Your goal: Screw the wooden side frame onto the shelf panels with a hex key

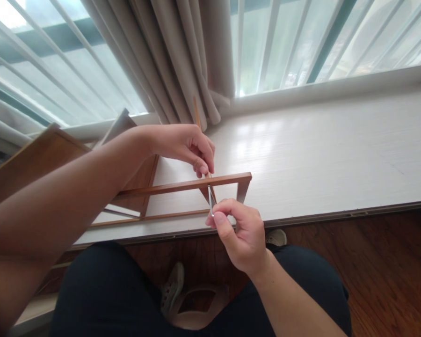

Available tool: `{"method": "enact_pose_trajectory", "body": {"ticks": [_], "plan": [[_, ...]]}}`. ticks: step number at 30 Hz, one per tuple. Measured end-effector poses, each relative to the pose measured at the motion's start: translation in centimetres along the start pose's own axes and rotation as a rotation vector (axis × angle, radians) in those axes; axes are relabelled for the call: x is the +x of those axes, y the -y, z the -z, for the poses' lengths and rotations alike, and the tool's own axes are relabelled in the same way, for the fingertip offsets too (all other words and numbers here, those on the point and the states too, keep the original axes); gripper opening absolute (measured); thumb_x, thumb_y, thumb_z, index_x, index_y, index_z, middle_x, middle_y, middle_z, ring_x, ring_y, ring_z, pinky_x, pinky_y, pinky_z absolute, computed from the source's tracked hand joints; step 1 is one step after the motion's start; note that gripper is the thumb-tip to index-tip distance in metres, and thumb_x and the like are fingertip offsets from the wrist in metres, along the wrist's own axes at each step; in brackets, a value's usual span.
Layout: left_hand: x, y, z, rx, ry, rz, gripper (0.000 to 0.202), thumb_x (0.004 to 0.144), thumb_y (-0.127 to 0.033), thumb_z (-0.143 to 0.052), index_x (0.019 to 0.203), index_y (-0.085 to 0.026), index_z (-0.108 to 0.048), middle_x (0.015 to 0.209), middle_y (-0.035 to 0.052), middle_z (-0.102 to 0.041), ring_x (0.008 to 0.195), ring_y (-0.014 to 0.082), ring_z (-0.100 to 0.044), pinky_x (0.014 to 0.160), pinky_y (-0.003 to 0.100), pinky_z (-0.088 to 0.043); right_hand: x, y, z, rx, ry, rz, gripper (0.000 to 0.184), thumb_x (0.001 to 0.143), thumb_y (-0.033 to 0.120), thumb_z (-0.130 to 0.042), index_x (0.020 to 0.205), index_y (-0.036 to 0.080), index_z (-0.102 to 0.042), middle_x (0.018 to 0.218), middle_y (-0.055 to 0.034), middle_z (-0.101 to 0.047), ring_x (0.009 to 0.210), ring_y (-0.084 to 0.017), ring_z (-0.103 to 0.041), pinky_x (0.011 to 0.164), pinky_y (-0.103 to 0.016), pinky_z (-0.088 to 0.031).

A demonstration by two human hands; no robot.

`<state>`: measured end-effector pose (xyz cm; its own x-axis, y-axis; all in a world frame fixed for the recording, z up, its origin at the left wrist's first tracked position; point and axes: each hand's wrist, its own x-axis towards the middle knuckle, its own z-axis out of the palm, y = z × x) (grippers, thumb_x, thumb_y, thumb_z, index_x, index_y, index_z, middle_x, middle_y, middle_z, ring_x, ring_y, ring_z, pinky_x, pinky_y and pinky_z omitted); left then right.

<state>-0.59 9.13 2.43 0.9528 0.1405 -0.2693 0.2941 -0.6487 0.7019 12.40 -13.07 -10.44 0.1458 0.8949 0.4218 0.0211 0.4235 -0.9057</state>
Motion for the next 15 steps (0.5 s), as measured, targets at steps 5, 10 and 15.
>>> {"method": "enact_pose_trajectory", "body": {"ticks": [5,10,15], "plan": [[0.02,-0.2,-0.04,0.028,-0.034,-0.008,0.021,0.079,-0.042,-0.08,0.091,-0.025,-0.084,0.083,0.0013,-0.078,0.08,0.0161,-0.072,0.082,0.026,-0.053,-0.1,-0.08,0.02,0.016,0.009,-0.008,0.017,0.103,0.024,-0.056,0.09,0.023,-0.067,0.078,0.0012,-0.069,0.071,-0.014,-0.065,0.068,-0.029,-0.053],[0.01,-0.12,-0.03,0.035,-0.035,-0.016,0.021,0.08,-0.042,-0.079,0.092,-0.026,-0.084,0.083,0.001,-0.078,0.079,0.0155,-0.072,0.08,0.025,-0.053,-0.33,-0.17,-0.19,0.183,0.065,-0.081,0.016,0.104,0.026,-0.056,0.095,0.022,-0.069,0.08,-0.0008,-0.07,0.071,-0.015,-0.065,0.065,-0.029,-0.053],[0.02,-0.12,-0.04,0.03,-0.035,-0.014,0.021,0.079,-0.042,-0.079,0.092,-0.026,-0.084,0.083,0.0012,-0.078,0.08,0.0159,-0.072,0.08,0.025,-0.053,-0.4,-0.36,-0.51,0.336,0.09,-0.149,0.015,0.104,0.028,-0.057,0.097,0.022,-0.069,0.079,-0.0015,-0.071,0.069,-0.015,-0.065,0.062,-0.029,-0.052]]}}
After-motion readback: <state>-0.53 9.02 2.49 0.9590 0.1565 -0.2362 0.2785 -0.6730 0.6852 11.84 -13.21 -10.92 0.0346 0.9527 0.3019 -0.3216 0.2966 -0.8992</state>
